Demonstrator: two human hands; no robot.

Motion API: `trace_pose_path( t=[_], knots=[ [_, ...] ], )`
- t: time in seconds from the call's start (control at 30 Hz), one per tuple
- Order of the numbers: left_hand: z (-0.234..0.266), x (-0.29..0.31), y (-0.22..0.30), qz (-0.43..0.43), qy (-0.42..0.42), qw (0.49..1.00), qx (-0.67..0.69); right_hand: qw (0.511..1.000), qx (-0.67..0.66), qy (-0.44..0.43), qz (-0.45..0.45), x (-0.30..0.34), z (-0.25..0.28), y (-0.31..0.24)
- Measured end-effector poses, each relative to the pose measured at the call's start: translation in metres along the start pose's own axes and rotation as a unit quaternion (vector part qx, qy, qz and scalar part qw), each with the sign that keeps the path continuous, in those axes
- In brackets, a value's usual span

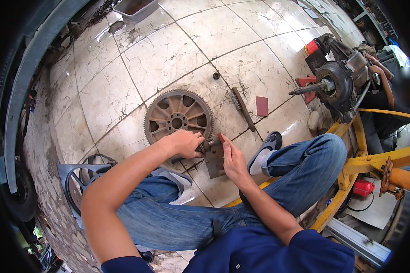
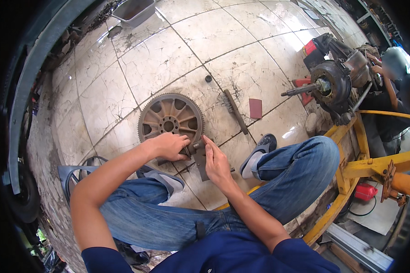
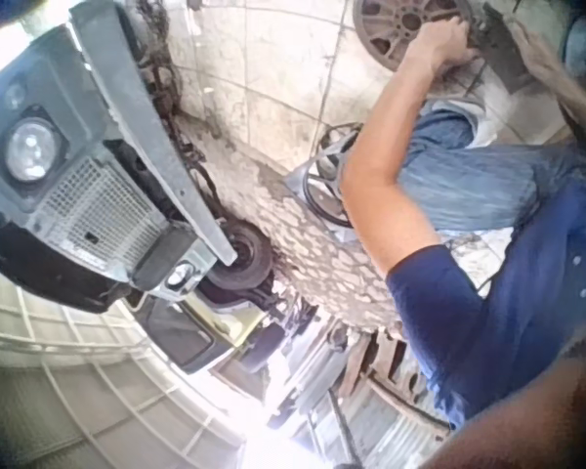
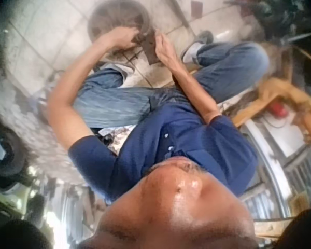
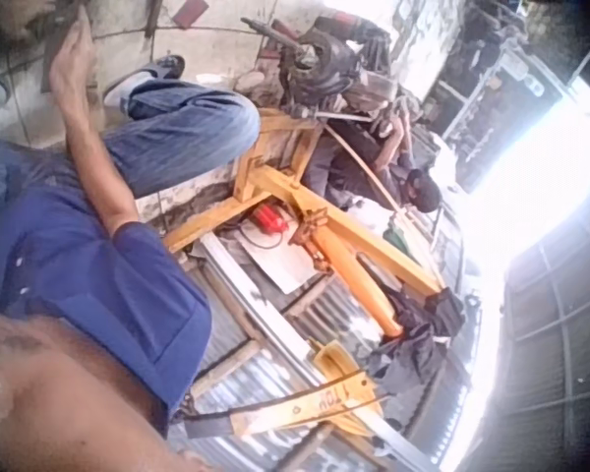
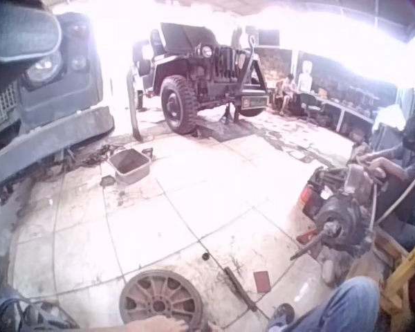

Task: The person sits on the floor and uses a sanding block to smooth the edges of a small metal component. The person repeatedly rubs the sanding block against the metal part while holding it steady with the other hand.

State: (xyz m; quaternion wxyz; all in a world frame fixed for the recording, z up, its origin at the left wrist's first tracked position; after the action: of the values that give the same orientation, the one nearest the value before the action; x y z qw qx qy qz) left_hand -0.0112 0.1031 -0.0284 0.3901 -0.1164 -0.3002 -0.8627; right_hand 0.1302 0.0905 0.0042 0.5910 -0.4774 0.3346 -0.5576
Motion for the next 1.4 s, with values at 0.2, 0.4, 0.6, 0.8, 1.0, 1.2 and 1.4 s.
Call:
trace_pose_path(
  t=[0.2, 0.4, 0.6, 0.8, 1.0, 1.2, 1.4],
  knots=[
    [0.002, 0.001, -0.004, -0.007, 0.013, 1.000, -0.002, 0.997, 0.049, -0.016, -0.051, 0.000, -0.008, 0.018],
    [0.012, -0.005, 0.000, -0.003, -0.012, 1.000, -0.006, 0.999, 0.020, -0.008, -0.036, -0.004, -0.011, 0.029],
    [0.000, 0.001, 0.003, -0.005, -0.009, 1.000, 0.003, 0.999, -0.039, 0.018, 0.003, -0.001, -0.005, 0.003],
    [-0.005, -0.002, 0.000, -0.004, -0.018, 1.000, 0.000, 0.999, -0.029, 0.017, 0.028, -0.005, -0.005, -0.002],
    [-0.002, -0.003, 0.003, -0.006, -0.019, 1.000, -0.018, 0.997, 0.037, 0.015, 0.059, -0.005, -0.005, 0.001],
    [-0.010, -0.003, 0.005, -0.011, -0.005, 0.999, -0.036, 1.000, 0.021, -0.006, -0.016, -0.004, -0.007, 0.003],
    [-0.001, 0.003, 0.006, -0.026, 0.018, 0.997, -0.072, 0.999, 0.016, 0.001, 0.049, -0.005, -0.012, -0.007]
  ],
)
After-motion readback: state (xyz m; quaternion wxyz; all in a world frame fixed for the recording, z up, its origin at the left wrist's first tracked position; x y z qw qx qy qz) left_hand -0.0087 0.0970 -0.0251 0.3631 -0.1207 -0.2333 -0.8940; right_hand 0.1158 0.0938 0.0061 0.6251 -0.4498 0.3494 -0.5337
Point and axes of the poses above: each hand's wrist, its own x-axis away from the middle knuckle, its own z-axis out of the back of the hand, y = z × x, the point moved 9 cm from there along -x, towards the middle knuckle, and after that the axes turned 3 degrees about y, right-handed, at the moved point
